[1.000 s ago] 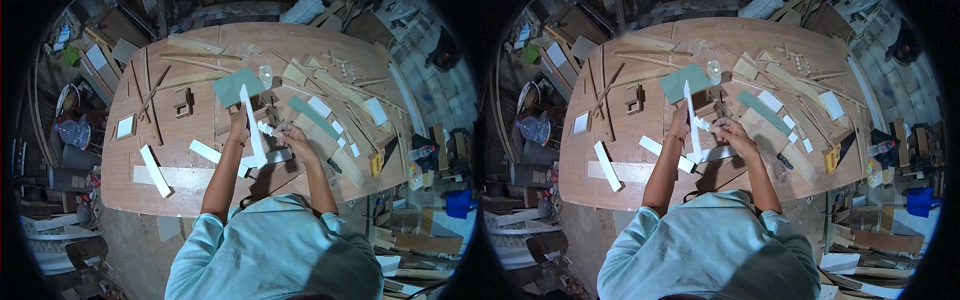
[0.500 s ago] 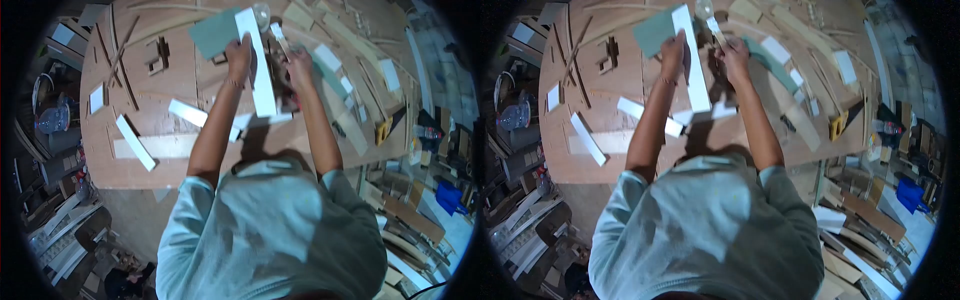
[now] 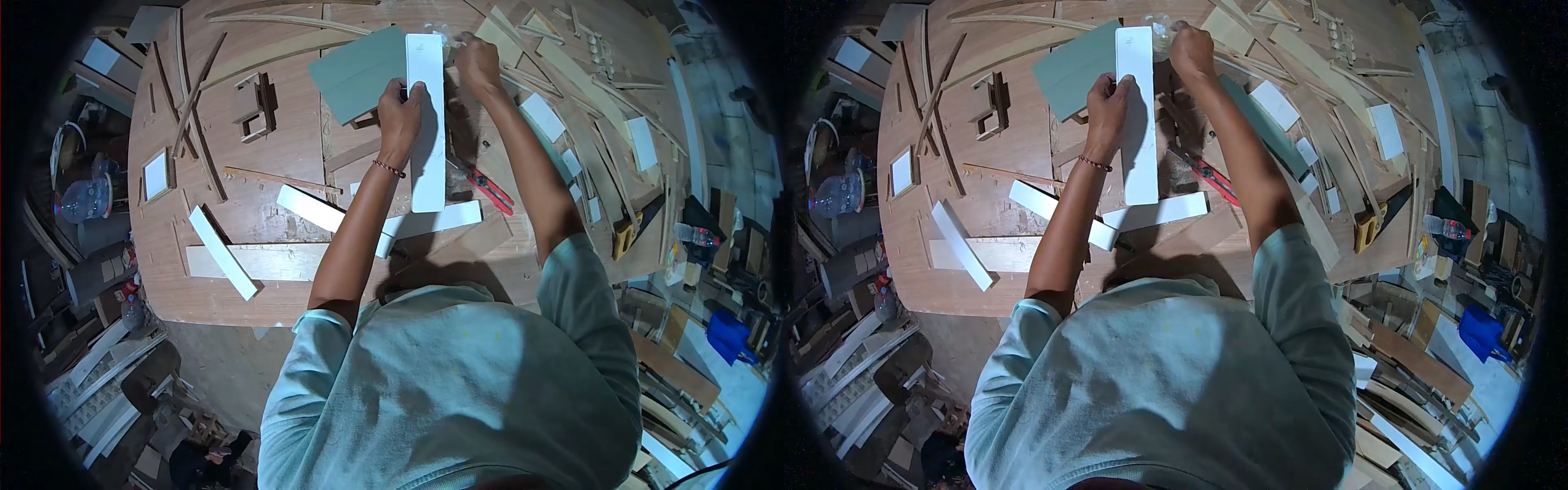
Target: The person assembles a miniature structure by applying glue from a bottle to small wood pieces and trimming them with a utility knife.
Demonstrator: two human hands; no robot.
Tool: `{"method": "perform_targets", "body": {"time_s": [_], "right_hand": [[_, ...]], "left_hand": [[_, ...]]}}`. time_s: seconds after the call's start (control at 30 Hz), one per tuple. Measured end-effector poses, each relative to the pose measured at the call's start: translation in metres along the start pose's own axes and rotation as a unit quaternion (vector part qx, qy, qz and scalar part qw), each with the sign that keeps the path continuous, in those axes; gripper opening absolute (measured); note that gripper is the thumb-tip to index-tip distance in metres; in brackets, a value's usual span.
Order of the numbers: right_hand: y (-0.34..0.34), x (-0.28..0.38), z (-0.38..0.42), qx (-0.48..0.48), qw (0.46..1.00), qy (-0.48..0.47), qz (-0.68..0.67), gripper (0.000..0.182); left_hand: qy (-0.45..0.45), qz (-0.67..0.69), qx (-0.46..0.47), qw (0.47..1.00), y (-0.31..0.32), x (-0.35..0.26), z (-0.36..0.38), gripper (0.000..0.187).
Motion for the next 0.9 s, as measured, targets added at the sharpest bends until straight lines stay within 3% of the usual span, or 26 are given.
{"method": "perform_targets", "body": {"time_s": [0.13, 0.3, 0.43, 0.63, 0.7, 0.8, 0.9], "right_hand": [[0.001, 0.005, -0.007, 0.037, 0.998, -0.019, 0.036, 0.027], [0.001, 0.0, -0.012, 0.06, 0.998, -0.007, -0.033, 0.047], [0.008, -0.007, -0.021, 0.093, 0.995, -0.047, -0.006, 0.052], [-0.006, -0.004, -0.004, 0.156, 0.986, 0.05, 0.006, 0.052], [-0.018, -0.007, 0.005, 0.07, 0.996, -0.052, -0.013, 0.044], [-0.064, 0.015, 0.04, 0.002, 0.997, 0.007, -0.077, 0.035], [-0.077, 0.029, 0.067, 0.026, 0.993, 0.034, -0.111, 0.029]], "left_hand": [[0.017, 0.008, 0.008, 1.0, 0.007, 0.006, -0.007, 0.021], [0.0, -0.022, 0.008, 1.0, 0.01, 0.006, -0.014, 0.02], [-0.008, -0.023, 0.005, 1.0, 0.007, 0.005, -0.013, 0.02], [0.012, -0.034, 0.044, 0.998, -0.007, 0.008, 0.0, 0.02], [0.08, -0.029, 0.049, 0.995, -0.014, -0.003, 0.012, 0.021], [0.101, -0.147, 0.083, 0.98, -0.024, -0.014, 0.03, 0.023], [0.145, -0.179, 0.133, 0.964, -0.024, -0.013, 0.041, 0.022]]}}
Point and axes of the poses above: each hand's wrist, its own z-axis away from the middle knuckle, its own y-axis out of the palm, x = y × z, the point moved 4 cm from there along -z, towards the middle knuckle, and after that the axes turned 3 degrees about z, right-handed, at the moved point
